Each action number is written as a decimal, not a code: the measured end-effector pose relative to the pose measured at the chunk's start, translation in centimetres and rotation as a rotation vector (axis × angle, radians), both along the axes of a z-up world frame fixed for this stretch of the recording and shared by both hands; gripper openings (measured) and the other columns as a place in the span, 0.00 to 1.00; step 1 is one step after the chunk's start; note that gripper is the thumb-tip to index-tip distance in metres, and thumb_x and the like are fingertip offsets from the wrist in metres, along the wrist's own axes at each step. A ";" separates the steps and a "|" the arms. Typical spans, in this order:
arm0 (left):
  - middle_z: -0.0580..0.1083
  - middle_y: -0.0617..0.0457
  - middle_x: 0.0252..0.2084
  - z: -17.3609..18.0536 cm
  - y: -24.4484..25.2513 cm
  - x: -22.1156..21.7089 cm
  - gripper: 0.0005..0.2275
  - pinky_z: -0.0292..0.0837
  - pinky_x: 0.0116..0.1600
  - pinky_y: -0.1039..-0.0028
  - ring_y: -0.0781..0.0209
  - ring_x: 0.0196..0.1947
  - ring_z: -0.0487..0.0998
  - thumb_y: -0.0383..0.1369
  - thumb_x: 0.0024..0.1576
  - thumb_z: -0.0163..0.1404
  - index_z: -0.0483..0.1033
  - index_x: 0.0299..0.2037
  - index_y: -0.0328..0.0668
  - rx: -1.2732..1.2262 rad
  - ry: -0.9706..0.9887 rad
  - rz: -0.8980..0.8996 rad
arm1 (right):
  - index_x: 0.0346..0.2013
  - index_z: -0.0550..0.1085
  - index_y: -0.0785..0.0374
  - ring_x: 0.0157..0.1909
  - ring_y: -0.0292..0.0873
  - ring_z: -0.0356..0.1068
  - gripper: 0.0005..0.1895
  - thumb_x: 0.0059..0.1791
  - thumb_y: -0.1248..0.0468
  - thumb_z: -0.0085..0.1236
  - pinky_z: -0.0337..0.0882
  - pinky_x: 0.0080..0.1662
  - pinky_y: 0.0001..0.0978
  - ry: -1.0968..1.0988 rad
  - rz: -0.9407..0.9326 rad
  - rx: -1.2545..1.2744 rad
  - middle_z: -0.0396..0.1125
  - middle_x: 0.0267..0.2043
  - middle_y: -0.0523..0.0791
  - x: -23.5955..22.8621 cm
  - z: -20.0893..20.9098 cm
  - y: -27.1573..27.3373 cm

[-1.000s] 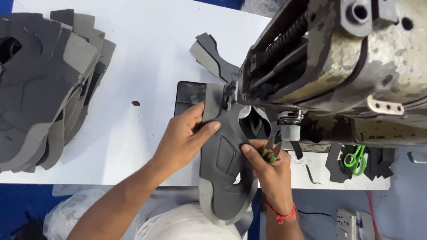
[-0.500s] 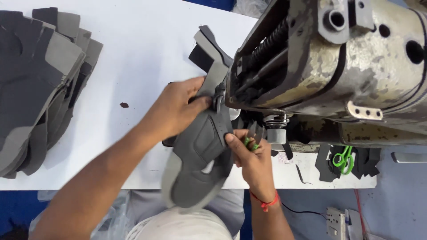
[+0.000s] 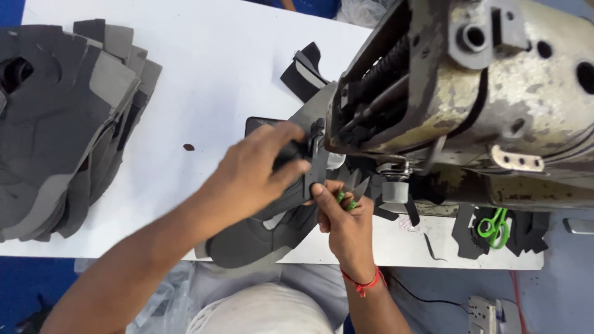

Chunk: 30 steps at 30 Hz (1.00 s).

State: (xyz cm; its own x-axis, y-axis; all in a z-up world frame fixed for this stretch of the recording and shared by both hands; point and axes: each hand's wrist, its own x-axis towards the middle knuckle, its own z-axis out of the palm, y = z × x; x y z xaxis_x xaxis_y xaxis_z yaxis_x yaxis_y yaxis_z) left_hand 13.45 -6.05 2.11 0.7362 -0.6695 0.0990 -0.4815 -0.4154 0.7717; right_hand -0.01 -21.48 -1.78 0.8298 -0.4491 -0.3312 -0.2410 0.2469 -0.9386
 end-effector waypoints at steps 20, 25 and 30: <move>0.72 0.45 0.54 0.1 -0.4 -0.1 0.28 0.71 0.50 0.63 0.51 0.50 0.76 0.40 0.50 0.64 0.66 0.56 0.38 -0.036 0.255 0.012 | 0.35 0.77 0.73 0.17 0.31 0.57 0.09 0.52 0.66 0.59 0.55 0.21 0.22 -0.026 0.034 0.059 0.75 0.27 0.50 -0.4 -0.7 -0.6; 0.75 0.50 0.51 1.3 -0.7 0.6 0.28 0.72 0.48 0.65 0.51 0.42 0.77 0.40 0.48 0.64 0.67 0.56 0.41 0.027 0.378 0.027 | 0.35 0.78 0.72 0.16 0.31 0.58 0.10 0.52 0.65 0.59 0.55 0.21 0.22 -0.027 0.036 0.068 0.75 0.27 0.50 -0.3 -1.1 -0.6; 0.77 0.49 0.46 -2.2 -0.6 2.3 0.26 0.72 0.49 0.68 0.60 0.45 0.78 0.38 0.48 0.67 0.69 0.54 0.38 -0.155 0.235 -0.086 | 0.36 0.78 0.72 0.17 0.30 0.58 0.11 0.52 0.64 0.59 0.55 0.21 0.22 -0.018 -0.028 0.011 0.75 0.26 0.49 0.3 -0.9 0.6</move>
